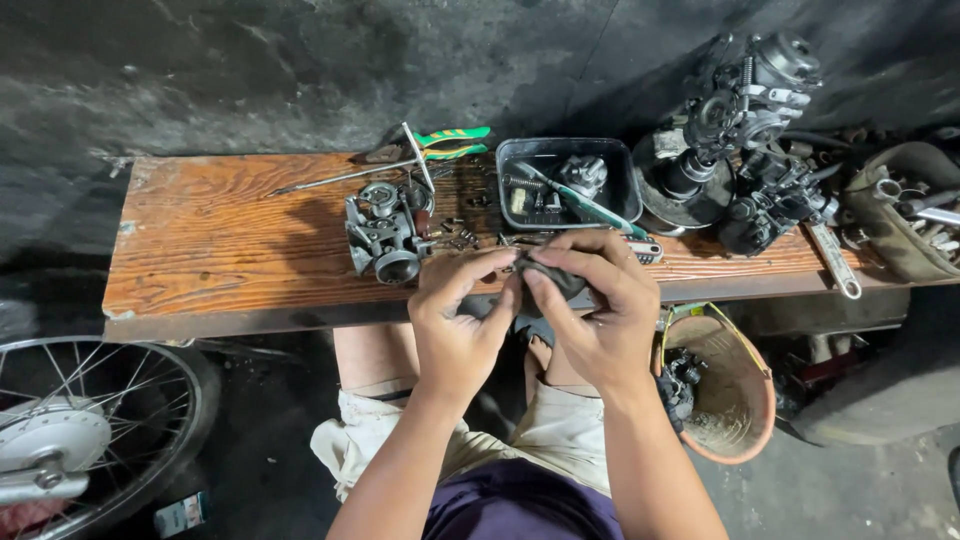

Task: Cleaning and inspecting motorcycle carburetor components on a wooden workbench using a toothbrush.

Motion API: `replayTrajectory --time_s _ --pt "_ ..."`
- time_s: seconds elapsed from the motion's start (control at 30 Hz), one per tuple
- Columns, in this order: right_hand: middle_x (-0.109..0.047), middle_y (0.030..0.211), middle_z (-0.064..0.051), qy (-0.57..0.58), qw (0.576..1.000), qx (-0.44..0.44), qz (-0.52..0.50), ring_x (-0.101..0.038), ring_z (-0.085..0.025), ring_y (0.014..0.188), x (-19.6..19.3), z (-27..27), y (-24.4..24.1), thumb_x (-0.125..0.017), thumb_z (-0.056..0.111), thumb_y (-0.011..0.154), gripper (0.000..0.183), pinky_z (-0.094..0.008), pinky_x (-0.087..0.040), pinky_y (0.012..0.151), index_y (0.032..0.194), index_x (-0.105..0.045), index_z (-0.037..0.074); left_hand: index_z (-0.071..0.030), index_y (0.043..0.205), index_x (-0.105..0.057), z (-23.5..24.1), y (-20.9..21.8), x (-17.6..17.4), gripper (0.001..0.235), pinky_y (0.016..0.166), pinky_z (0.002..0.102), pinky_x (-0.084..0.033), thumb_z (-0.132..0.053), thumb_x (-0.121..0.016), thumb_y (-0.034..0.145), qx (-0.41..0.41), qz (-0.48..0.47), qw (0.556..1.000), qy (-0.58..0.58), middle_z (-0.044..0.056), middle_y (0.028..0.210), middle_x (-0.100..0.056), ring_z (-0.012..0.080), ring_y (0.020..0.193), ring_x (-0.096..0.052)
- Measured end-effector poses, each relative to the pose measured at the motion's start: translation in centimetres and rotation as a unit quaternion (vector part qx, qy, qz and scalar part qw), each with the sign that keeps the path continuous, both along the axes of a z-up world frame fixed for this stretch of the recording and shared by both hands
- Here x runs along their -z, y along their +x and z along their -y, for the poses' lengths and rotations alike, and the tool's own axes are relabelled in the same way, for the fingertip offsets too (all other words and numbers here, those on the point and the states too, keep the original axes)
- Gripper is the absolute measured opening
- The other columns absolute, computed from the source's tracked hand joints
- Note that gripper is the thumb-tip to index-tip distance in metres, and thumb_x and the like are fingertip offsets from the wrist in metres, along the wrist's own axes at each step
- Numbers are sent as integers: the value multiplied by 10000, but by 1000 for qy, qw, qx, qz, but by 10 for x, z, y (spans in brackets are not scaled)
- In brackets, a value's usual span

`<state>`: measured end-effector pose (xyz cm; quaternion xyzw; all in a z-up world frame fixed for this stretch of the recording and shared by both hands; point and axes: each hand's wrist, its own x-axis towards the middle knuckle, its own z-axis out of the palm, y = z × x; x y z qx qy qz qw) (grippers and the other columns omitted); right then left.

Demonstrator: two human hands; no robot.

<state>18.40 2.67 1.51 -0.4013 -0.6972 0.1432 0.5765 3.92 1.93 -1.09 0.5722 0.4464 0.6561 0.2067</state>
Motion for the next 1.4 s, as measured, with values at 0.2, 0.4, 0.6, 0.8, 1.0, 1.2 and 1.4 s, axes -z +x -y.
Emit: replayTrajectory --time_s 0.2,0.4,0.6,0.8,1.0,1.2,1.4 --pt "-698 956 -140 -2 1000 -3 -8 -681 -223 841 6 -6 -3 -794 24 912 95 -342 -542 755 1006 -788 34 -139 1023 -808 1 0 -2 268 760 268 -584 -29 -822 779 -40 -31 998 30 37 885 -793 175 794 -724" --pt "-697 973 -134 -5 1000 -9 -4 -681 -231 806 8 -10 -6 -797 31 912 81 -335 -536 726 990 -795 53 -223 1012 -798 1 -8 6 255 871 307 -467 -116 -839 783 -99 -128 984 75 -46 913 -791 189 818 -732" --pt "-674 1019 -150 0 996 -78 38 -674 -285 830 8 -11 -10 -820 127 897 77 -389 -538 741 972 -815 108 -206 1000 -798 10 -18 2 245 827 314 -484 -110 -851 780 -103 -99 989 49 -24 871 -792 203 787 -737" --pt "-673 1073 -130 18 986 -153 66 -694 -268 890 0 -15 -15 -832 77 850 117 -383 -554 825 961 -835 114 -213 1012 -791 19 -34 2 215 814 316 -466 -137 -819 812 -130 -118 982 68 -37 889 -781 215 779 -713" --pt "-656 1064 -158 34 985 -159 51 -699 -316 938 8 -25 -13 -825 76 888 93 -426 -559 871 980 -822 85 -201 997 -789 28 -47 -12 175 770 306 -482 -153 -824 832 -154 -124 977 77 -32 860 -776 207 743 -707" --pt "-673 1043 -158 44 983 -169 59 -710 -322 909 1 -22 -27 -765 -41 870 147 -428 -571 847 918 -819 87 -169 997 -800 35 -44 -17 166 725 249 -484 -170 -841 836 -139 -56 988 47 -27 815 -775 145 664 -668" --pt "-735 928 -130 19 983 -182 16 -749 -294 854 6 -19 -35 -859 33 829 119 -391 -585 806 925 -792 54 -99 994 -802 34 -37 4 227 631 271 -524 -125 -877 781 -78 99 992 -29 60 767 -753 93 560 -581"
